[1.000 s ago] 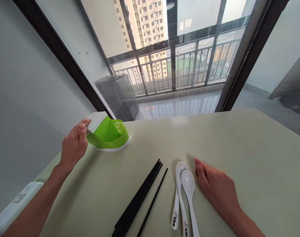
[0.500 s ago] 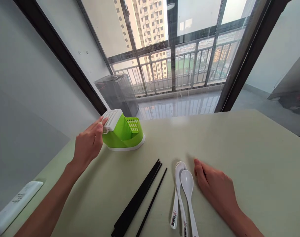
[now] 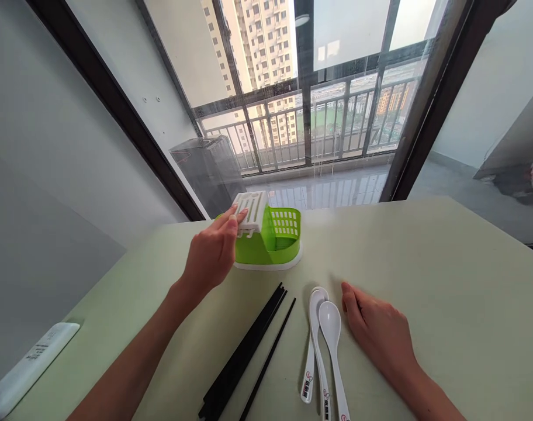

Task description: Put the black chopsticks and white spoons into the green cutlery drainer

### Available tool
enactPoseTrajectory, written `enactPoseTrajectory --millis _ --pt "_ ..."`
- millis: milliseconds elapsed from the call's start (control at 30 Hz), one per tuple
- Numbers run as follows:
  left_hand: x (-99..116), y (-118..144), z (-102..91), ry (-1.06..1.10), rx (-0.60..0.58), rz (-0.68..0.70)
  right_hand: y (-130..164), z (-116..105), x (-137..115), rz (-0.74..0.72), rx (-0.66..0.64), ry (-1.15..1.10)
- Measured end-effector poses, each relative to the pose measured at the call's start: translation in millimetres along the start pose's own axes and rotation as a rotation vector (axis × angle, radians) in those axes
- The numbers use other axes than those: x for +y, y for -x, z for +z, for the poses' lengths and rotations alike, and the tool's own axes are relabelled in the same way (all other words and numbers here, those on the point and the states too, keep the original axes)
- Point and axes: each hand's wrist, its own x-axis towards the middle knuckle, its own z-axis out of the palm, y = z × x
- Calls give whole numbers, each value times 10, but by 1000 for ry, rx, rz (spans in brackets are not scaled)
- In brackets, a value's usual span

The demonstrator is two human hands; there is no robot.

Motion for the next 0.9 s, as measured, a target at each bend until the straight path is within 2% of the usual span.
enactPoseTrajectory --millis 300,633,767,900 --pt "433 -96 128 108 -57 70 -11 -21 -57 -6 -29 -3" --pt "756 -68 193 37 -96 94 -20 28 -29 -42 -19 40" --pt "831 -38 194 26 -119 93 -23 26 -27 -54 1 39" --pt "772 24 110 59 -145 161 -35 26 -30 -47 -1 45"
